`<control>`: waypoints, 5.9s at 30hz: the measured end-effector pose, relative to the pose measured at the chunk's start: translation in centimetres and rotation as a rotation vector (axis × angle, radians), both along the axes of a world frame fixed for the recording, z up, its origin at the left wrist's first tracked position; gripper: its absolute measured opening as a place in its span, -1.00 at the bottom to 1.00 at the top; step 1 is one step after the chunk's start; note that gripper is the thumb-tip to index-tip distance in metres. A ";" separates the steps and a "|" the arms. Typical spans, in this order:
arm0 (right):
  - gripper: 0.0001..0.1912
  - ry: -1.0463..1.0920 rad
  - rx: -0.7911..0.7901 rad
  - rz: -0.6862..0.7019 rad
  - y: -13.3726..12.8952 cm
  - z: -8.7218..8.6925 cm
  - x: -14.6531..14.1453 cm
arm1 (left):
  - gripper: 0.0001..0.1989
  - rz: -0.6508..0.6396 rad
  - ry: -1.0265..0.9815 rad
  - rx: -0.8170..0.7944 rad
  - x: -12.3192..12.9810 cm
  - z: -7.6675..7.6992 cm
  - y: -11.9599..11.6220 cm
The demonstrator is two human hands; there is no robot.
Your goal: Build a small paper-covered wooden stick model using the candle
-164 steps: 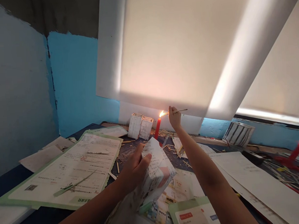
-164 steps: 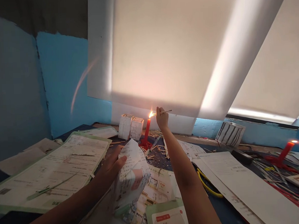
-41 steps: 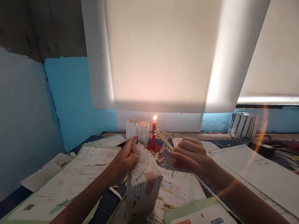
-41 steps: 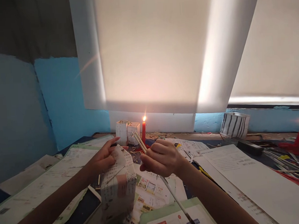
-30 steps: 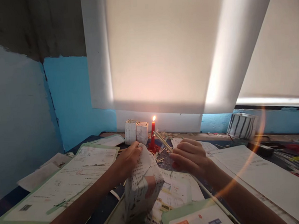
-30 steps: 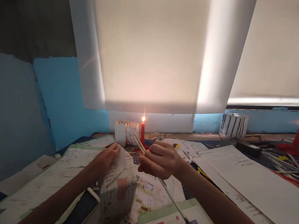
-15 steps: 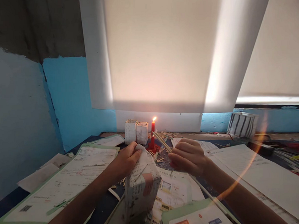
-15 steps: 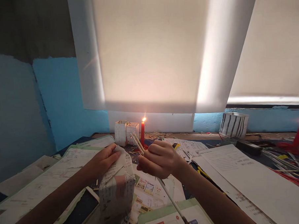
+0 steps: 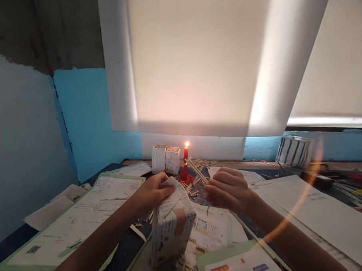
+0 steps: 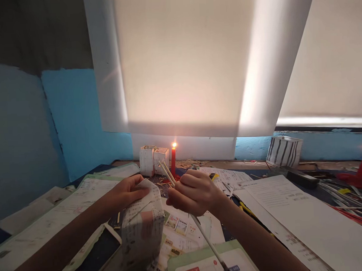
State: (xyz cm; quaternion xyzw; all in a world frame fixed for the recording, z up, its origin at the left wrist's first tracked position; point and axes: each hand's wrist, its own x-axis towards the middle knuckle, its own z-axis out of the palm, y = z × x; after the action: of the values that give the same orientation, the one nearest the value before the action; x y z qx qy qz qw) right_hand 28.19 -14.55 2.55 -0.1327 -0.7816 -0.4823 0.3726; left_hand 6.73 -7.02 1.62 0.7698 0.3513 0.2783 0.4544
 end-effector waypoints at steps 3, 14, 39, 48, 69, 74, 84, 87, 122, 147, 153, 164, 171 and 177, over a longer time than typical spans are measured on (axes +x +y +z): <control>-0.92 -0.009 0.013 0.005 0.0 0.0 0.0 | -0.74 0.022 -0.002 0.013 0.0 -0.2 0.1; -0.92 0.016 0.013 -0.064 -0.4 0.7 0.6 | -0.71 0.034 0.004 0.027 0.2 -0.1 0.4; -0.85 0.628 -0.296 -0.471 -1.8 -7.7 8.2 | -0.70 0.079 -0.012 0.418 -0.7 0.2 -0.4; -0.93 0.583 -0.378 -0.384 -2.4 -8.1 7.7 | -0.68 0.153 -0.012 0.406 -0.8 0.2 -0.4; -0.92 0.584 -0.384 -0.363 -2.1 -8.6 8.0 | -0.71 0.139 -0.082 0.580 -1.0 0.8 -1.0; -0.91 0.521 -0.342 -0.374 -1.2 -7.4 8.4 | -0.70 0.167 -0.094 0.529 -0.8 0.6 -0.6; -0.78 0.467 -0.254 -0.413 6.9 1.2 7.2 | -0.64 -0.083 -0.027 0.011 -1.1 0.2 0.5; -0.74 0.532 -0.310 -0.413 9.1 2.2 6.1 | -0.67 -0.053 -0.013 0.039 -1.0 0.2 0.6; -0.71 1.065 -0.476 -0.310 20.1 -0.6 4.0 | -0.42 -0.018 -0.462 -0.063 -2.3 -8.7 0.0; -0.71 1.063 -0.439 -0.201 19.0 0.0 3.6 | -0.65 -0.031 -0.431 0.073 -2.4 -7.7 -0.5; -0.76 0.914 -0.328 -0.127 11.6 0.2 1.0 | -0.49 -0.020 -0.562 0.006 -2.5 -6.7 -0.7; -0.90 -0.320 -0.048 0.127 1.4 0.2 -2.8 | -0.51 -0.121 -0.579 -0.069 -2.1 -6.1 -0.1; -0.93 -0.439 -0.007 0.091 1.8 0.3 -3.0 | -0.52 -0.163 -0.615 -0.111 -2.3 -6.0 0.0; -0.87 -0.473 0.037 0.129 1.2 0.5 -3.4 | -0.52 -0.161 -0.619 -0.140 -2.3 -6.1 0.3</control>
State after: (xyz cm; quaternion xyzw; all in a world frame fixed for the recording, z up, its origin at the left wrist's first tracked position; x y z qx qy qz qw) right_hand 24.84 -13.34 3.04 0.0411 -0.8450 -0.4894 0.2118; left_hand 4.45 -6.74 -4.48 0.6408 0.1528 0.4377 0.6119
